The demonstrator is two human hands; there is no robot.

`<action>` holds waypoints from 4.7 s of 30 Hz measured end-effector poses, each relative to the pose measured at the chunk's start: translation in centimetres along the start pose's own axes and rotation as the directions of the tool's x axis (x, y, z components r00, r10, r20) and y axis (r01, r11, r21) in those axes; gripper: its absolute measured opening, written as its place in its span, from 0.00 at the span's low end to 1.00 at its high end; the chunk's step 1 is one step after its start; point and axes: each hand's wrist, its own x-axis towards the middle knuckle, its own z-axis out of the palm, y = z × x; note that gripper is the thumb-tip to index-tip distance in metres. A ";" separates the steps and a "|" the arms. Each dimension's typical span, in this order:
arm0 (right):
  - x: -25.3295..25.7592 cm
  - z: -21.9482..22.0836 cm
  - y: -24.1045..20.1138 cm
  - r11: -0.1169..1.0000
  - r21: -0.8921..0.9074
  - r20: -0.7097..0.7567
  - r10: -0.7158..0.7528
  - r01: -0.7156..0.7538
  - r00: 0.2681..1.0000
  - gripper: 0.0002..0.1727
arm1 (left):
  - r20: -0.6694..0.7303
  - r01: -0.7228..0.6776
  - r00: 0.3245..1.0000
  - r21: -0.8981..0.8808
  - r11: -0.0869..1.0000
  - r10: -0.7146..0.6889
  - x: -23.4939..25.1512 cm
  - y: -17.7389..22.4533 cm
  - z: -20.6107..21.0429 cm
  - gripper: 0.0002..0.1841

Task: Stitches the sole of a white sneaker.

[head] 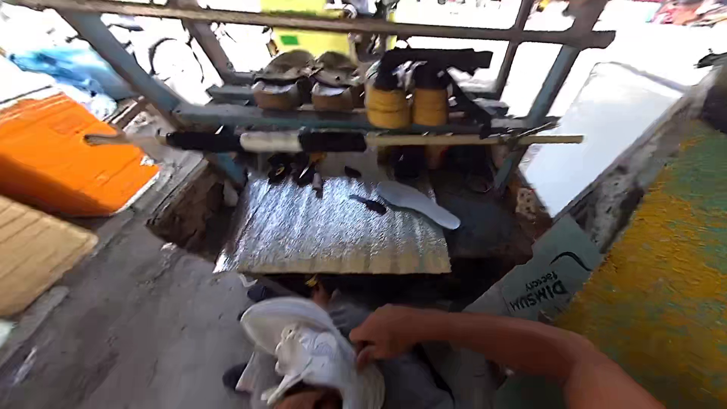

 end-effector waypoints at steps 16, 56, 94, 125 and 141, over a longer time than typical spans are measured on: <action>-4.9 5.8 6.2 0.899 0.434 -0.146 0.129 -0.054 0.981 0.45 | -0.249 -0.021 0.969 -0.091 0.996 -0.002 0.4 -0.3 1.2 0.13; -18.3 14.8 19.7 0.572 0.239 -0.059 0.815 -0.785 0.576 0.16 | -0.097 0.061 0.994 0.120 0.991 -0.050 -0.9 -1.0 0.8 0.09; -0.2 10.0 -5.3 0.947 -0.094 -0.632 0.183 -0.308 0.753 0.67 | -0.175 -0.118 0.953 0.539 0.834 0.248 -2.2 -1.3 -2.0 0.11; -4.1 8.6 0.9 0.709 0.689 -0.644 0.504 0.150 0.575 0.24 | 0.428 0.412 0.904 -0.867 0.281 -0.005 -0.9 -0.6 -1.2 0.20; -5.2 7.0 1.0 0.959 0.282 -0.490 0.122 0.024 0.863 0.16 | 0.406 0.392 0.913 -0.899 0.196 0.037 -0.7 -1.4 0.1 0.15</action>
